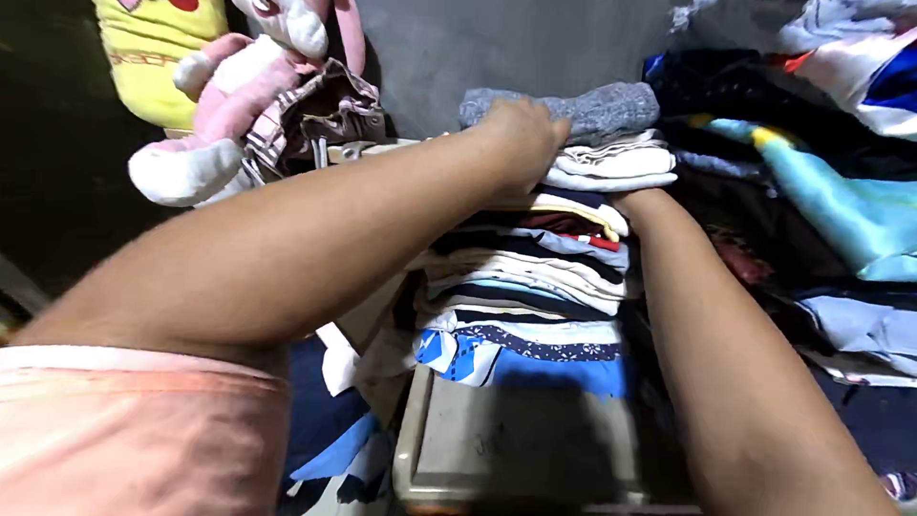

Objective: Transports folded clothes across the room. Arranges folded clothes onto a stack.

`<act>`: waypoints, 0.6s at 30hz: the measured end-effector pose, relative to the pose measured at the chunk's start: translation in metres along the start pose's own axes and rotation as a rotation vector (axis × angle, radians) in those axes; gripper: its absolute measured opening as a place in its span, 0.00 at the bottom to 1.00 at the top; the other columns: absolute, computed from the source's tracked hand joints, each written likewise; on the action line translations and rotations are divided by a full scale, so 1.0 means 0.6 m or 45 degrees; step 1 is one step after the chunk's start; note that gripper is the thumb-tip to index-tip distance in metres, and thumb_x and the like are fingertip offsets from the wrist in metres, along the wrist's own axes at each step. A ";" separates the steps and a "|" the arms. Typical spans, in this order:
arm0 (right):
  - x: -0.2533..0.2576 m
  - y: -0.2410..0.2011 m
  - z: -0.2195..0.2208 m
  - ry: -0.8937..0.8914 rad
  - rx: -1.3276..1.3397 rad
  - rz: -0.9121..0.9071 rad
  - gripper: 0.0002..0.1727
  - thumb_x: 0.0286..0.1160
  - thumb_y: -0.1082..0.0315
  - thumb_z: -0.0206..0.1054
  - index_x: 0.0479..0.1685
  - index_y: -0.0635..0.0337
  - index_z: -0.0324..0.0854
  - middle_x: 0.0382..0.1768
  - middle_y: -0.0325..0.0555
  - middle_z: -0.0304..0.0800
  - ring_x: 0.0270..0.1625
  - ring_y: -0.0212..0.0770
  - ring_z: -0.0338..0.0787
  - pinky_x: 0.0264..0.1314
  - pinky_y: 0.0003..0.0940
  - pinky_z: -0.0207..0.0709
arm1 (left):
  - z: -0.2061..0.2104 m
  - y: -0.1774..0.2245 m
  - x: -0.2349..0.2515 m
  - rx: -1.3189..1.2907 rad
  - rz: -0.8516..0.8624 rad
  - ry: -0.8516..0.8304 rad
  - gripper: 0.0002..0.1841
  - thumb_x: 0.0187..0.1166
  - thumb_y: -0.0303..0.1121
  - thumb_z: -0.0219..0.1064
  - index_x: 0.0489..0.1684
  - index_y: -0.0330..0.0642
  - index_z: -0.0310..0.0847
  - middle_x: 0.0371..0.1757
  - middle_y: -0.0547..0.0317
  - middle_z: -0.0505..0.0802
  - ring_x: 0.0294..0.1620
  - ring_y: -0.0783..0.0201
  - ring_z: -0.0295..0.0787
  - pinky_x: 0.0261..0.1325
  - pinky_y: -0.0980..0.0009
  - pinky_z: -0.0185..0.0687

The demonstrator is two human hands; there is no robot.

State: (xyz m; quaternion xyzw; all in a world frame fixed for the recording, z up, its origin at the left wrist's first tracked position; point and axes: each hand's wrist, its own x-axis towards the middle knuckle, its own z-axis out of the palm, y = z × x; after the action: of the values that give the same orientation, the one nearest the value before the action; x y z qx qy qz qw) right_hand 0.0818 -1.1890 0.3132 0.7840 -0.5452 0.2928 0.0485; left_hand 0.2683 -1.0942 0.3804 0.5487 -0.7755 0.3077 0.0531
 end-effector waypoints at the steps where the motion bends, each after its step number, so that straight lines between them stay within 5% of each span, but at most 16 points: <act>1: -0.017 0.008 0.002 -0.038 -0.039 0.027 0.25 0.82 0.63 0.67 0.72 0.71 0.79 0.75 0.69 0.79 0.82 0.65 0.73 0.84 0.66 0.58 | 0.002 0.001 -0.010 -0.032 0.041 -0.042 0.43 0.68 0.35 0.77 0.88 0.45 0.62 0.70 0.28 0.80 0.73 0.26 0.75 0.62 0.28 0.73; 5: -0.064 -0.013 -0.023 -0.334 -0.214 0.093 0.17 0.84 0.72 0.61 0.60 0.78 0.81 0.63 0.79 0.82 0.72 0.77 0.79 0.70 0.77 0.67 | -0.031 -0.050 -0.016 -0.212 0.133 -0.044 0.33 0.71 0.29 0.74 0.80 0.45 0.68 0.57 0.37 0.88 0.61 0.33 0.86 0.57 0.29 0.77; 7: -0.088 -0.026 -0.040 -0.219 -0.016 0.035 0.28 0.93 0.56 0.46 0.46 0.74 0.84 0.49 0.75 0.87 0.59 0.74 0.86 0.56 0.77 0.71 | -0.042 -0.075 -0.005 -0.237 0.148 -0.005 0.27 0.79 0.30 0.68 0.79 0.46 0.69 0.60 0.39 0.89 0.62 0.34 0.86 0.62 0.29 0.76; 9: -0.103 -0.041 -0.054 -0.053 0.134 -0.123 0.36 0.93 0.42 0.41 0.56 0.65 0.86 0.51 0.66 0.90 0.59 0.66 0.89 0.59 0.75 0.73 | -0.042 -0.087 0.002 -0.236 0.170 0.084 0.25 0.81 0.27 0.64 0.79 0.46 0.69 0.60 0.37 0.89 0.63 0.32 0.86 0.62 0.28 0.74; 11: -0.122 -0.066 -0.076 0.037 0.216 -0.206 0.32 0.92 0.43 0.46 0.71 0.59 0.82 0.60 0.61 0.90 0.66 0.60 0.88 0.68 0.72 0.74 | -0.035 -0.092 -0.001 -0.232 0.170 0.084 0.31 0.75 0.31 0.71 0.80 0.48 0.67 0.58 0.38 0.89 0.61 0.32 0.86 0.59 0.27 0.76; 14: -0.125 -0.075 -0.076 0.151 0.075 -0.436 0.24 0.81 0.60 0.61 0.74 0.57 0.76 0.64 0.57 0.87 0.67 0.57 0.87 0.66 0.65 0.79 | -0.008 -0.089 -0.014 -0.095 0.093 -0.045 0.49 0.57 0.31 0.82 0.87 0.56 0.60 0.67 0.39 0.85 0.66 0.31 0.82 0.57 0.27 0.78; 16: -0.106 -0.062 -0.059 0.133 -0.091 -0.603 0.23 0.72 0.70 0.67 0.69 0.59 0.80 0.66 0.60 0.84 0.70 0.63 0.84 0.66 0.68 0.78 | -0.001 -0.087 -0.019 -0.026 0.101 -0.025 0.43 0.67 0.24 0.75 0.88 0.49 0.59 0.71 0.35 0.82 0.71 0.28 0.79 0.62 0.29 0.76; 18: -0.086 -0.047 -0.054 0.074 -0.151 -0.599 0.19 0.76 0.71 0.68 0.66 0.60 0.83 0.62 0.63 0.86 0.69 0.66 0.85 0.67 0.70 0.76 | -0.002 -0.090 -0.010 0.027 0.075 0.077 0.29 0.80 0.21 0.63 0.81 0.45 0.63 0.60 0.32 0.87 0.66 0.27 0.83 0.59 0.31 0.79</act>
State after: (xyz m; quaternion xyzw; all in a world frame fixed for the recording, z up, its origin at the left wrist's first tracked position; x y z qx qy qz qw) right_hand 0.0811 -1.1221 0.3204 0.8765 -0.3622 0.2632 0.1769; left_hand 0.3181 -1.0999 0.4018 0.5166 -0.7862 0.3336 0.0616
